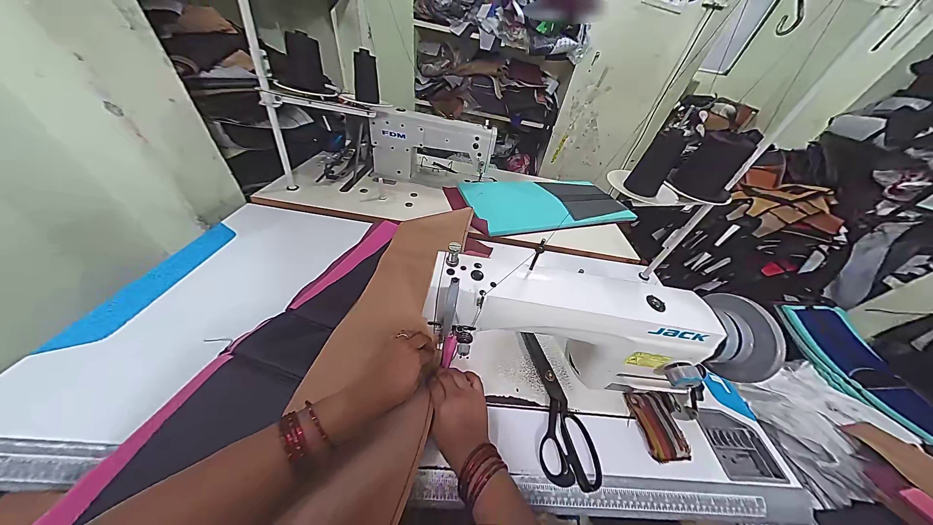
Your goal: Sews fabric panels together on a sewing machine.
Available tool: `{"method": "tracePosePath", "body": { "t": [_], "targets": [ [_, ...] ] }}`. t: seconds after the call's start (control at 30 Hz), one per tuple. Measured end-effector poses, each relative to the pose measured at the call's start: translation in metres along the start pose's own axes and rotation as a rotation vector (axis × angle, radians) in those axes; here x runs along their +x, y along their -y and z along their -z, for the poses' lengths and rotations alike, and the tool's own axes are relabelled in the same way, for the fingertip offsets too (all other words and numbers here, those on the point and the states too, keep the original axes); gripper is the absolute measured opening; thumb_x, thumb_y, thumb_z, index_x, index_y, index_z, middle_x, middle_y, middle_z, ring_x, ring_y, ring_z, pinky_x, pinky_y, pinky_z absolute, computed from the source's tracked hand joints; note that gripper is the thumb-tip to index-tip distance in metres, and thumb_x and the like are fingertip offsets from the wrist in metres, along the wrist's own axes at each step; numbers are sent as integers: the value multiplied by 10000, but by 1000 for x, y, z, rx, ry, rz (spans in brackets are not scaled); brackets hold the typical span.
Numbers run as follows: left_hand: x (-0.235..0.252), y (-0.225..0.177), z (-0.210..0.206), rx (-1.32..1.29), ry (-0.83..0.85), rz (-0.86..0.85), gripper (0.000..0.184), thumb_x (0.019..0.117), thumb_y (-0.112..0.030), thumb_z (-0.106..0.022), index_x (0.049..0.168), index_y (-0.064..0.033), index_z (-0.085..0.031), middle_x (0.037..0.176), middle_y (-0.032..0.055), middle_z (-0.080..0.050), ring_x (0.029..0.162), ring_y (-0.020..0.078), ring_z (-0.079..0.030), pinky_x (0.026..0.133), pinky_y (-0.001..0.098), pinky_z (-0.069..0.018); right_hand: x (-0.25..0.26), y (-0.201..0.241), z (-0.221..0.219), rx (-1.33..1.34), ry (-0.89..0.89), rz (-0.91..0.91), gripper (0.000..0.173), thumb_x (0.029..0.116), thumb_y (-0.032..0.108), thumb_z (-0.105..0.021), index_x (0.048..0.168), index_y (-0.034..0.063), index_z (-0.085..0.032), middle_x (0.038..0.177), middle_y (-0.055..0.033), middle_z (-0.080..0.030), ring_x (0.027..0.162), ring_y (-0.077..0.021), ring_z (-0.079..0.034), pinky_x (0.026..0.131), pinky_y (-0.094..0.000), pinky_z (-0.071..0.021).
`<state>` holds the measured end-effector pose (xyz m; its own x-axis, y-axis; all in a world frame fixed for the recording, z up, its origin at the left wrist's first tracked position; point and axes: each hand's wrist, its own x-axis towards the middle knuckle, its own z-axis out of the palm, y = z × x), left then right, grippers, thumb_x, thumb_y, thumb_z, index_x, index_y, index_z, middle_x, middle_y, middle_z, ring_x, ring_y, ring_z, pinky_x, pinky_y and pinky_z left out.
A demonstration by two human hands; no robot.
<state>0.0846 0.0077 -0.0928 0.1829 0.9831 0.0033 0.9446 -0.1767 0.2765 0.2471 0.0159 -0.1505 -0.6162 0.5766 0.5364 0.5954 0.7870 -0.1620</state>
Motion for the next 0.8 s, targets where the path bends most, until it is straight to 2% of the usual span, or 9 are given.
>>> {"method": "tracePosePath", "body": {
  "t": [0.17,0.27,0.33,0.43,0.5,0.57,0.63,0.7,0.8],
  "targets": [
    [6,2,-4,-3,-5,100,338,1065,-139,-446,1240,-10,-705,1398,165,-627,1339,363,-557,1118,538,-409,12,-3,-1,-3,117,-64,295,877,0,-627,1127,33,-780,1227,-97,-746,1134,-287,-712,941,-519,-540],
    [7,11,-20,-35,-210,43,324,1049,-125,-467,1186,-7,-737,1303,184,-682,1267,386,-614,1083,564,-446,15,-3,-3,3,157,-83,319,897,1,-614,1182,25,-757,1284,-105,-721,1190,-304,-685,969,-538,-527],
    [2,17,-23,-80,-276,31,336,1049,-132,-469,1214,17,-720,1336,197,-666,1289,391,-604,1098,565,-437,17,0,0,23,216,-112,354,927,-1,-585,1255,10,-717,1342,-125,-686,1246,-321,-650,993,-554,-508],
    [-31,23,-11,-128,-172,184,523,1039,-293,-526,1445,36,-528,1531,241,-480,1448,412,-430,1199,562,-316,7,0,4,100,292,-176,431,984,47,-528,1405,21,-612,1480,-130,-584,1354,-325,-569,1085,-548,-454],
    [-74,28,-4,-111,-213,323,759,945,-395,-666,1496,74,-438,1538,324,-419,1447,506,-381,1167,641,-311,-12,2,11,210,271,-215,458,1000,111,-553,1451,32,-570,1525,-151,-533,1389,-347,-533,1141,-539,-419],
    [-122,30,6,-113,-242,486,970,807,-435,-828,1502,96,-408,1479,408,-413,1379,608,-388,1092,724,-346,-39,8,17,280,141,-183,447,918,116,-664,1355,20,-651,1444,-177,-601,1308,-371,-598,1076,-540,-483],
    [-161,27,15,-123,-148,636,1037,792,-459,-850,1515,104,-365,1449,448,-394,1337,646,-393,1054,746,-354,-67,20,18,337,14,-137,381,870,121,-679,1238,31,-725,1362,-162,-659,1228,-361,-651,1034,-531,-517],
    [-182,25,12,-143,-132,692,920,810,-429,-843,1435,126,-459,1336,428,-511,1252,616,-493,1031,717,-395,-87,34,19,385,-41,-111,311,879,142,-654,1158,54,-761,1313,-151,-689,1185,-356,-676,1052,-583,-485],
    [-182,19,9,-224,-122,747,645,883,-314,-804,1306,114,-572,1150,364,-638,1127,560,-596,984,701,-436,-94,48,15,391,-93,-71,266,928,220,-605,1103,119,-779,1257,-142,-710,1145,-328,-696,1044,-621,-470]
  ]
}}
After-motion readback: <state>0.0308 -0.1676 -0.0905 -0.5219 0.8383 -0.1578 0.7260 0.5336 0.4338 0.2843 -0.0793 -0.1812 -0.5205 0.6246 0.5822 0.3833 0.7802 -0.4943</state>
